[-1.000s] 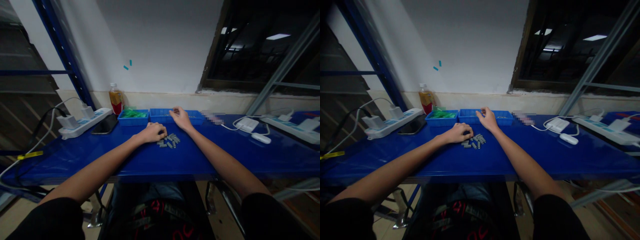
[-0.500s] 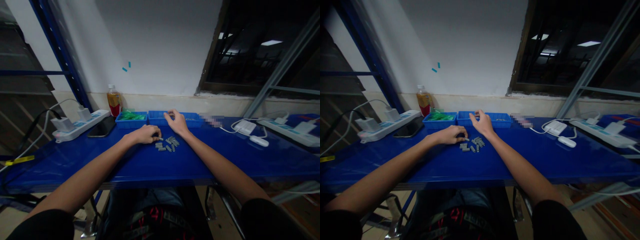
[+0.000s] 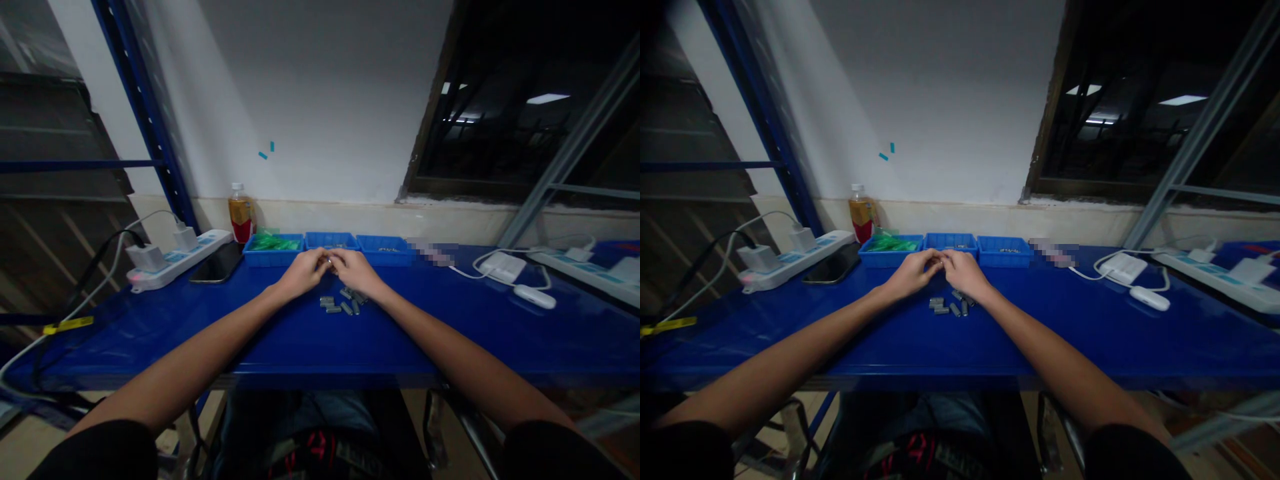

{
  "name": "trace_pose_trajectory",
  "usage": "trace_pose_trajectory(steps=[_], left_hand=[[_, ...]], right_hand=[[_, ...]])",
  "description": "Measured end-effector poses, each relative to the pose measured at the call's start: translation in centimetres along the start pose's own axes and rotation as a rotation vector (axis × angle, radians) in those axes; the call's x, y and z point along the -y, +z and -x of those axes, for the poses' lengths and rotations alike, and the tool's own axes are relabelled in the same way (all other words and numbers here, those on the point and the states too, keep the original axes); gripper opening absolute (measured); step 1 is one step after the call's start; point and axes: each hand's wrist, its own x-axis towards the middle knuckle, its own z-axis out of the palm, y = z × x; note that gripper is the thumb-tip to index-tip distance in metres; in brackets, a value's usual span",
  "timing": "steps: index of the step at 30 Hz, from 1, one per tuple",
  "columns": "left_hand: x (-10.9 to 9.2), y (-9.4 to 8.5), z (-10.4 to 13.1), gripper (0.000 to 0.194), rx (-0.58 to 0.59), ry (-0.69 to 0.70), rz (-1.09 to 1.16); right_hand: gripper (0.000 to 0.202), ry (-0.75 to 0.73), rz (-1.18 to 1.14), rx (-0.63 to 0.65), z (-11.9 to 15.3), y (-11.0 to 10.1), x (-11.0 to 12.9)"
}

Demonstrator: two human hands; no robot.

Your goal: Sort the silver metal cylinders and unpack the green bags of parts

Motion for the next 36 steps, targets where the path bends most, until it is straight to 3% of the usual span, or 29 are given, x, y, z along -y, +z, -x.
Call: trace_pose_trajectory(steps=[2, 6, 14, 24, 28, 31, 33, 36], left_hand=[[-0.1, 0.3, 0.2, 0.023, 0.032, -0.011, 0.014], [-0.8, 0.7, 0.6, 0.028, 0.181, -0.004, -0.075], [-1.9, 0.3, 0.7, 0.020, 0.266, 0.185, -0.444], [-2.3, 0.3, 0.6, 0.032, 0.297, 0.206, -0.679], [-2.3, 1.1, 0.4, 0.033, 0.295, 0.121, -0.633], [-2.6, 1.3, 0.3, 0.029, 0.281, 0.017, -0.491], [-2.9, 1.0, 0.4, 0.027, 0.319, 0.033, -0.407], [-3.3, 0.3, 0.5, 0.024, 0.420, 0.099, -0.347]], right_hand=[[0.024, 0.156, -0.115, 0.027, -0.2, -0.3, -0.2], [0.025, 0.412, -0.464, -0.175, -0.4, -0.4, 0.3], [0.021, 0.476, -0.721, -0.243, 0.0, -0.5, 2.3], [0.016, 0.551, -0.867, -0.368, 0.0, -0.7, 2.7], [0.018, 0.464, -0.660, -0.310, -0.5, -0.6, 1.7], [0.021, 0.129, -0.167, -0.272, -1.8, -0.8, 0.2], [0.022, -0.075, 0.184, -0.281, -2.9, -1.1, -1.1], [0.024, -0.129, 0.437, -0.307, -4.1, -1.4, -3.0]])
